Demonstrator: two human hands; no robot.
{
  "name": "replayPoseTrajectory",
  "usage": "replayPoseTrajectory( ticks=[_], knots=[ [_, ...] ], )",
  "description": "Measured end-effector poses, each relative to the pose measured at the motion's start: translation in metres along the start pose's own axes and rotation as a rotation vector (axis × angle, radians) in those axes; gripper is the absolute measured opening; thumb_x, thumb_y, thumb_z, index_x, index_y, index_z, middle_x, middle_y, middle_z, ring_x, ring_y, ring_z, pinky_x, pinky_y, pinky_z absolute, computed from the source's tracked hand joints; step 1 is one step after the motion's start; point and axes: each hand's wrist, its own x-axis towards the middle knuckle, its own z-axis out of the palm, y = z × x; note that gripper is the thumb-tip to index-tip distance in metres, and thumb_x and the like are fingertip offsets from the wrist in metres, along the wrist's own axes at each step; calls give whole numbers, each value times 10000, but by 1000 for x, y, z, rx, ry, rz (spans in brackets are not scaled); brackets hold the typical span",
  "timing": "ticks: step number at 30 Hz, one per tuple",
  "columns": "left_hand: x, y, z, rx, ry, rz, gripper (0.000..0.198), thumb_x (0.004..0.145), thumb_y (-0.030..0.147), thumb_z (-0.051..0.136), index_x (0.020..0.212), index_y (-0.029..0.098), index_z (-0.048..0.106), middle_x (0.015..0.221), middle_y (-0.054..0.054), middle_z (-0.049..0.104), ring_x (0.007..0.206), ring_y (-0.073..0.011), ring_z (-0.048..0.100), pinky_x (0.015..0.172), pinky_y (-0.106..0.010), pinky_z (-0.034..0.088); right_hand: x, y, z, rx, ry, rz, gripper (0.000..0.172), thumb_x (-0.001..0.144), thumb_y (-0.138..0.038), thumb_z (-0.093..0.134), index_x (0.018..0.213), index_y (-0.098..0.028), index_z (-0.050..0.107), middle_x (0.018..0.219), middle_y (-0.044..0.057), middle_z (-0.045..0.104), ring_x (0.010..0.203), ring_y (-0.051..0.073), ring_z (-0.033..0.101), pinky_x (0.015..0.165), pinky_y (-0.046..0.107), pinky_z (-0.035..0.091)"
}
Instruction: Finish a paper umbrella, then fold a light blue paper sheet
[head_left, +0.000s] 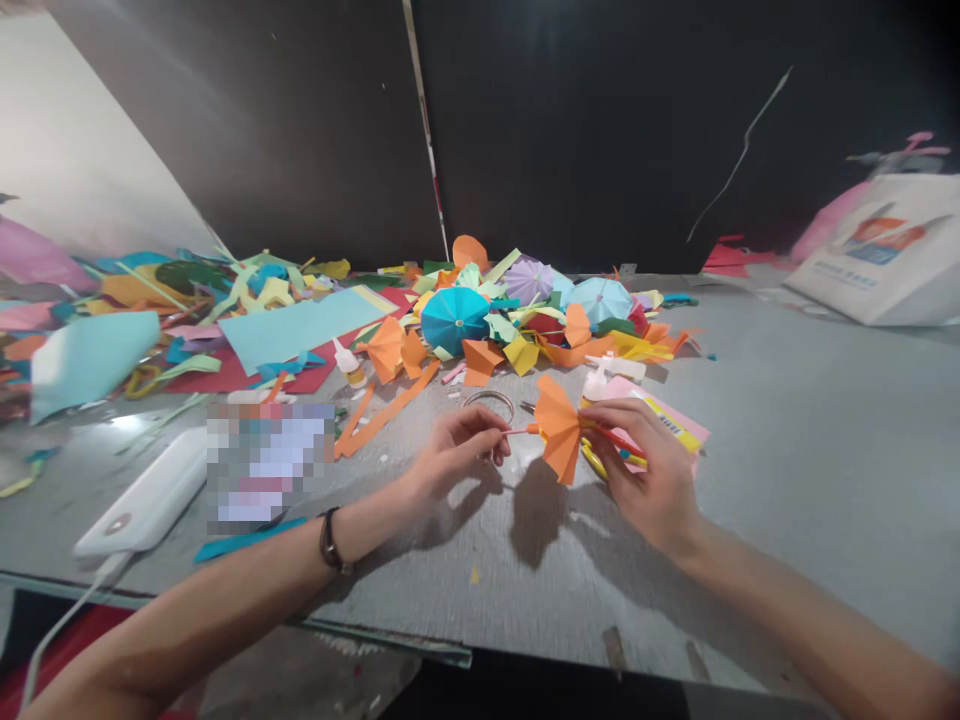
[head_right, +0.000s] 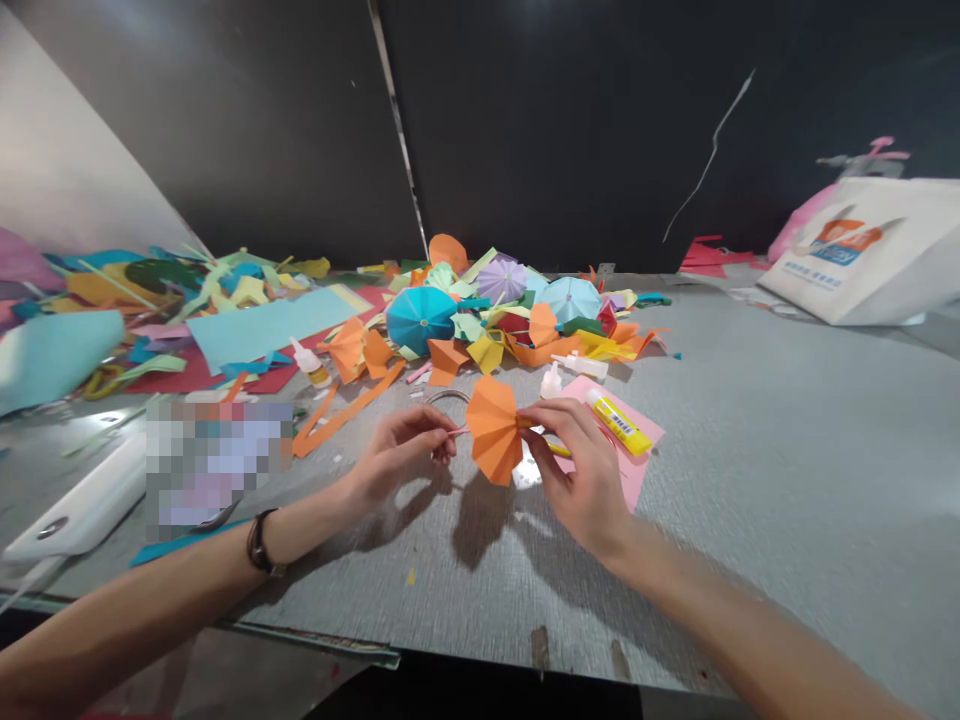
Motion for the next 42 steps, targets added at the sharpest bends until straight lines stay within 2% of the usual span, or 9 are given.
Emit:
replayPoseTrajectory(
  ticks=[5,11,17,20,24,27,30,36,42],
  knots=[
    [0,-5,2,166,-30,76,239,891,404,767,905,169,726,710,-31,679,610,-131,607,549,-257,457,-3,-1,1,65,-5,62,177,1002,-138,634,1143,-245,635,1045,73,718,969,224,698,800,364,616],
    [1,-7,2,203,-56,101,221,909,392,740,909,172,724,754,-42,699,643,-142,625,604,-277,486,-5,0,2,96,-11,80,199,996,-122,634,1150,-249,627,1056,64,714,983,211,700,802,339,623],
    [5,-8,0,338,-14,198,182,917,363,727,917,181,730,902,-77,736,846,-200,659,800,-354,517,-6,-1,4,144,-14,14,311,970,-51,636,1200,-260,622,1069,51,721,989,205,704,838,354,615],
    [5,-9,0,344,-17,211,204,922,371,730,925,168,730,940,-89,731,890,-210,653,848,-366,503,-7,-3,4,151,-14,-32,362,958,-28,630,1234,-262,613,1089,58,719,1028,221,705,877,393,609],
    [5,-10,1,218,33,186,261,933,421,734,965,165,695,930,-79,711,833,-191,650,795,-339,502,-5,-6,3,120,66,-9,345,949,-42,649,1219,-255,613,1129,79,683,1088,248,671,915,443,586],
    [6,-8,3,86,48,162,289,938,446,735,999,176,651,889,-56,695,759,-170,646,747,-325,509,-3,-5,2,87,121,10,257,943,-57,668,1104,-252,623,1013,48,663,962,220,662,816,392,575],
    [8,-6,5,-3,69,124,302,935,457,741,974,182,622,814,-26,676,700,-157,643,703,-312,507,-3,-4,2,74,75,20,219,959,-59,638,1058,-251,606,944,28,656,881,197,654,752,352,559],
    [7,2,9,-179,125,-37,287,917,416,770,910,195,588,777,-17,701,708,-158,659,696,-293,497,-9,-4,6,65,-35,15,236,964,-60,586,1099,-254,582,964,29,652,894,194,652,775,347,556],
    [10,4,10,-324,79,-82,251,846,333,841,842,169,652,846,-39,716,797,-179,691,784,-323,522,-11,-7,6,66,-95,57,228,952,-80,583,1102,-252,577,932,10,642,832,173,645,755,333,539]
  ],
)
